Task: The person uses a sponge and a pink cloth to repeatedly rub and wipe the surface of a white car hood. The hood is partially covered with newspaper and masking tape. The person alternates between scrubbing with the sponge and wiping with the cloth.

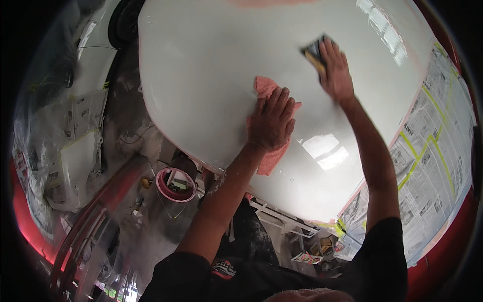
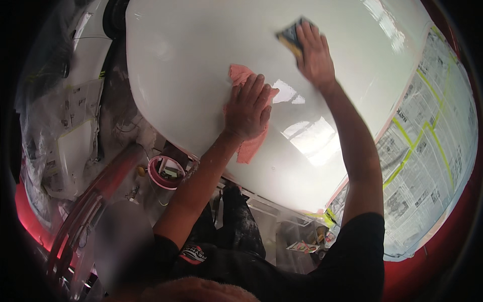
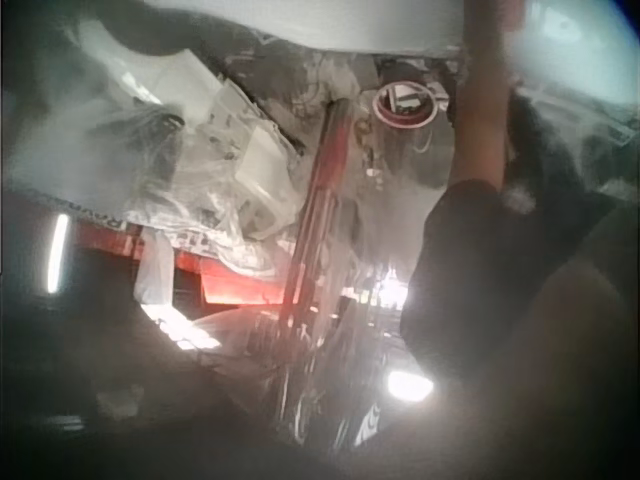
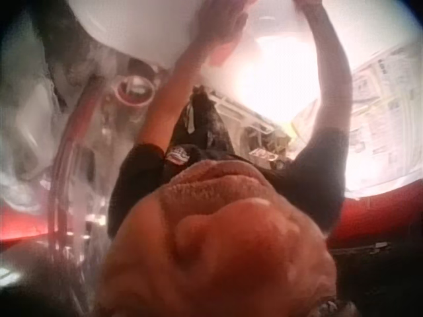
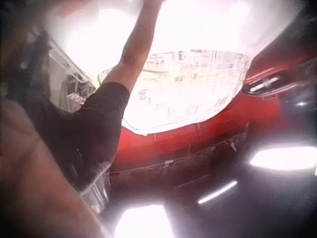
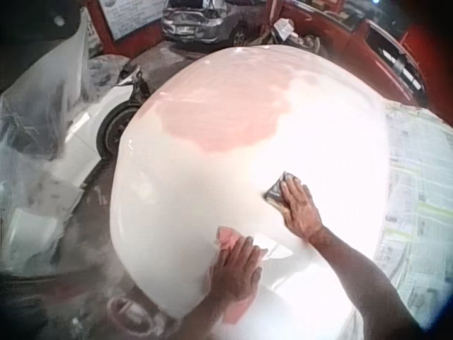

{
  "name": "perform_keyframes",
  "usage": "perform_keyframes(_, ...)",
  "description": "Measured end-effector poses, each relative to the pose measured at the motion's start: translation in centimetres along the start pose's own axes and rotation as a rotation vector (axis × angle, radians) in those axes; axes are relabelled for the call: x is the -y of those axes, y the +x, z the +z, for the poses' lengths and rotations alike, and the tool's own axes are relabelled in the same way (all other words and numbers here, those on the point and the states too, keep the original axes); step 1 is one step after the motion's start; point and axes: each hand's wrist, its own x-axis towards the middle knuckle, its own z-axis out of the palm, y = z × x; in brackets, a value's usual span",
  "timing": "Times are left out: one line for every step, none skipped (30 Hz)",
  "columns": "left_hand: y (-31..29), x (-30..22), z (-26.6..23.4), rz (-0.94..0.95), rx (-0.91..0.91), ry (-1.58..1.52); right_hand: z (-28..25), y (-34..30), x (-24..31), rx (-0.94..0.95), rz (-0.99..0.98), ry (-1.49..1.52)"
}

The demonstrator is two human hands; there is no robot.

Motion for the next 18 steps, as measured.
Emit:
perform_keyframes(-0.4,0.2,-0.3,-0.003,0.000,0.027,-2.1,-6.4,2.7,0.144,0.085,0.094)
perform_keyframes(-0.2,0.3,-0.3,0.004,-0.011,0.046,-4.3,-13.2,4.5,0.270,0.175,0.079)
perform_keyframes(-0.1,0.0,-0.1,0.012,-0.019,0.052,-6.2,-20.8,5.3,0.371,0.226,-0.006)
perform_keyframes(-0.1,-0.2,0.0,0.011,-0.019,0.038,-8.0,-26.2,6.2,0.404,0.261,-0.008)
perform_keyframes(0.1,-0.3,-0.1,0.013,-0.022,0.028,-9.1,-29.0,6.8,0.431,0.297,-0.009)
perform_keyframes(0.2,-0.2,-0.2,0.017,-0.018,0.021,-8.9,-27.3,6.7,0.430,0.318,-0.002)
perform_keyframes(-0.1,-0.2,-0.1,0.020,-0.018,0.026,-8.2,-23.3,6.1,0.431,0.340,0.009)
perform_keyframes(-0.1,0.1,-0.1,0.026,-0.021,0.040,-5.5,-18.1,4.6,0.201,0.217,0.061)
perform_keyframes(-0.1,0.4,0.0,0.031,-0.030,0.057,-3.8,-11.6,3.5,0.110,0.123,0.082)
perform_keyframes(-0.1,0.2,0.3,0.037,-0.041,0.043,-2.6,-5.7,2.2,0.042,0.075,0.079)
perform_keyframes(0.3,-0.3,0.9,0.050,-0.056,0.025,-1.6,-0.8,0.9,0.005,0.075,-0.002)
perform_keyframes(0.6,-0.8,1.4,0.063,-0.070,0.011,-0.9,2.3,0.9,0.102,0.106,-0.182)
perform_keyframes(0.9,-1.3,1.6,0.076,-0.071,0.020,-0.3,5.4,0.7,0.205,0.123,-0.361)
perform_keyframes(1.0,-1.7,1.6,0.085,-0.068,0.021,0.1,4.6,1.2,0.118,0.160,-0.335)
perform_keyframes(1.0,-1.7,1.5,0.091,-0.065,0.026,0.9,2.3,1.1,0.067,0.065,-0.290)
perform_keyframes(0.6,-0.2,1.4,0.096,-0.097,0.041,-0.1,-0.1,4.3,0.166,0.317,0.023)
perform_keyframes(0.2,0.6,0.9,0.086,-0.098,0.112,-0.9,-4.7,7.1,0.021,0.247,-0.002)
perform_keyframes(-0.2,0.8,0.7,0.082,-0.107,0.109,-2.6,-10.6,9.6,0.027,0.322,0.102)
